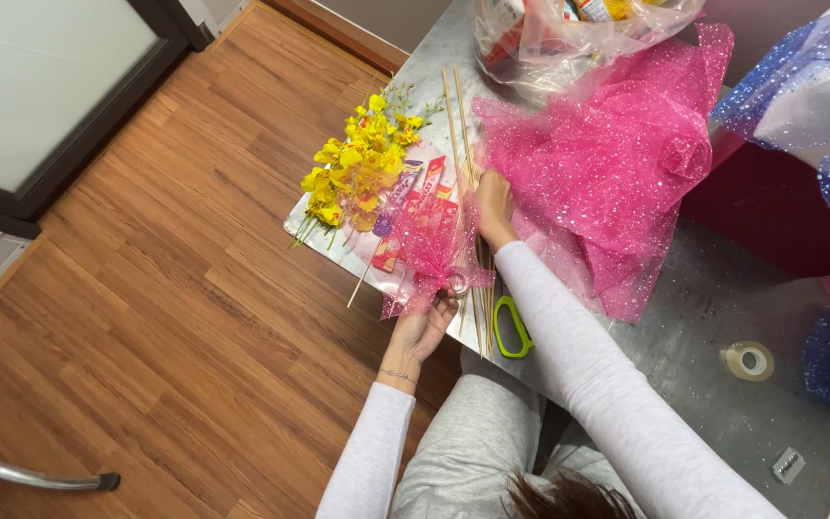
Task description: Assembling decorative elements for a gift bouquet using mesh fabric, tape, and wooden sticks
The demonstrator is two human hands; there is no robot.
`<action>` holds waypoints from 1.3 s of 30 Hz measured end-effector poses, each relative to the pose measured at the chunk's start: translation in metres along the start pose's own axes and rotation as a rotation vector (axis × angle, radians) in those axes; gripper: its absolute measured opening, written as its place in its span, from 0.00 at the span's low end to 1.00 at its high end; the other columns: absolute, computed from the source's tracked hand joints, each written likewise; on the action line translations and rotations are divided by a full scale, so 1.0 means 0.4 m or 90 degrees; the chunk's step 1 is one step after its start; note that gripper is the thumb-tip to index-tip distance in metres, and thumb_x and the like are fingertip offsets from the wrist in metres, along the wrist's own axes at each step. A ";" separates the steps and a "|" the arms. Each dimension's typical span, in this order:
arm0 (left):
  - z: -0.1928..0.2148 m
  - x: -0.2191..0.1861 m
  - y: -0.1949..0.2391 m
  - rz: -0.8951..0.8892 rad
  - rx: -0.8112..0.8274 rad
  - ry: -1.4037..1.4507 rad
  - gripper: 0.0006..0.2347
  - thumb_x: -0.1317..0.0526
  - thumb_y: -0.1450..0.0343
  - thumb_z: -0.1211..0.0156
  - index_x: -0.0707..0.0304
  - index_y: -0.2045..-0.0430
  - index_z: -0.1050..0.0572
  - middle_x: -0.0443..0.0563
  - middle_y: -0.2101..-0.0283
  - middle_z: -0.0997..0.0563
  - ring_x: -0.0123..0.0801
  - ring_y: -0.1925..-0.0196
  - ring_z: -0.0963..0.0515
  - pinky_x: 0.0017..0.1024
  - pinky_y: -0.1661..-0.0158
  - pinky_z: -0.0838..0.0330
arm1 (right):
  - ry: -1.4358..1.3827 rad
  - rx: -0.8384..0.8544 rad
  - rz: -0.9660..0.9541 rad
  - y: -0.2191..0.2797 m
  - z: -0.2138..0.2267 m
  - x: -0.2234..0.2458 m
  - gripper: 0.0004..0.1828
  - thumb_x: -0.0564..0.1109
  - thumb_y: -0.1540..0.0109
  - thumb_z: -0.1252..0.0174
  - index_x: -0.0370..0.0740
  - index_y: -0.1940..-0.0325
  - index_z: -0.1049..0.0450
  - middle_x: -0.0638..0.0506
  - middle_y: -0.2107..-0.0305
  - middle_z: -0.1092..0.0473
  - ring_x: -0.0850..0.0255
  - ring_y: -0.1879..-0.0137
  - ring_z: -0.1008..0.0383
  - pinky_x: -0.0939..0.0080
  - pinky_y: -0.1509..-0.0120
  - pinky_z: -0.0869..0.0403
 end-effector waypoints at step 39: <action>-0.447 0.477 0.120 -0.151 0.252 -0.028 0.02 0.72 0.31 0.44 0.71 0.69 0.24 0.62 0.68 0.20 0.41 0.61 0.20 0.39 0.47 0.29 | -0.401 -0.267 0.183 0.777 0.628 -0.193 0.12 0.39 0.35 0.49 0.37 0.48 0.31 0.47 0.61 0.36 0.59 0.53 0.31 0.63 0.59 0.25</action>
Point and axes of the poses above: each hand's wrist, its own y-axis away from the middle knuckle, its own z-axis out of the back of the hand, x = y × z, the point moved 2 cm from there along -y, towards the middle knuckle
